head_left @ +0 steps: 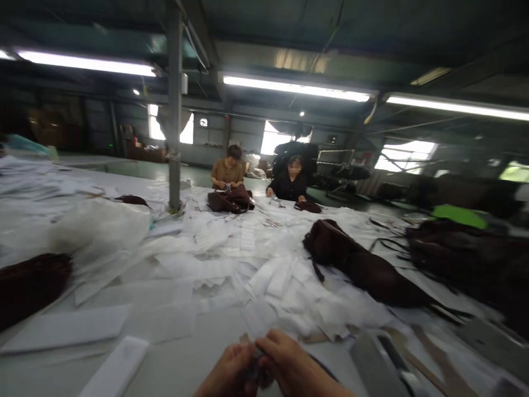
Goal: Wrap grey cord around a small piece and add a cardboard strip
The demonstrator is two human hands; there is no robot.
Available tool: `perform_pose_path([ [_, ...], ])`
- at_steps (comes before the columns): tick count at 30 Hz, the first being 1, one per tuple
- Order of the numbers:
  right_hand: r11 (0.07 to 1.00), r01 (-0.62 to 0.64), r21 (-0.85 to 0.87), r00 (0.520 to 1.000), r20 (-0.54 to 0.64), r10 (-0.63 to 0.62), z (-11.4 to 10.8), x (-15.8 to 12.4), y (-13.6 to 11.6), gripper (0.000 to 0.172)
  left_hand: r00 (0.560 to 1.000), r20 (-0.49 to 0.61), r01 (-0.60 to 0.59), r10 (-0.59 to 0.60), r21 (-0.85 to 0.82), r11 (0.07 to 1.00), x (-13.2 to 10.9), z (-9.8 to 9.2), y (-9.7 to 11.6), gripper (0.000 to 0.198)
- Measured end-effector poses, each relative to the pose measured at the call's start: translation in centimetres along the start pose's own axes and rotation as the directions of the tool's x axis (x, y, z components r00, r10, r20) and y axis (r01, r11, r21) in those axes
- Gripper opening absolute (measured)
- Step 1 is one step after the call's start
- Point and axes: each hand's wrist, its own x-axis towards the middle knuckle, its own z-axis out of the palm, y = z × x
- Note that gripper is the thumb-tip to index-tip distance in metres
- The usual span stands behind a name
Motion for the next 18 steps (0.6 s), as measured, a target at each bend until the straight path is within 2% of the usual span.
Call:
perform_pose_path([
  [2, 0.999, -0.007, -0.039, 1.0, 0.01, 0.007, -1.1, -0.1, -1.3, 0.014, 1.0, 0.002, 0.013, -0.013, -0.055, 0.998, -0.8, 0.3, 0.3, 0.048],
  [4, 0.995, 0.021, -0.1, 1.0, 0.013, -0.02, -1.6, -0.1, -1.8, 0.014, 0.999, 0.029, 0.039, -0.036, -0.091, 0.995, -1.3, 0.3, 0.4, 0.043],
  [8, 0.965, 0.122, -0.231, 0.993, 0.02, -0.12, -1.9, -0.3, -1.6, 0.009, 0.996, 0.034, 0.089, -0.087, -0.065, 0.994, -1.6, 0.1, -0.1, 0.05],
  [10, 0.947, 0.145, -0.285, 0.989, 0.018, -0.146, -1.9, -0.5, -1.5, 0.009, 0.998, 0.028, 0.055, -0.055, -0.005, 0.998, -1.4, 0.0, -0.3, 0.046],
  [14, 0.92, 0.143, -0.365, 0.987, -0.009, -0.158, -1.0, -0.7, -1.1, 0.014, 0.999, -0.033, -0.022, 0.023, 0.031, 0.999, -1.2, 0.1, -0.8, 0.044],
  [18, 0.872, 0.142, -0.468, 0.982, -0.044, -0.184, 0.8, -0.4, -0.9, 0.01, 0.99, -0.142, 0.021, -0.028, -0.046, 0.999, -1.6, -0.2, -1.5, 0.046],
])
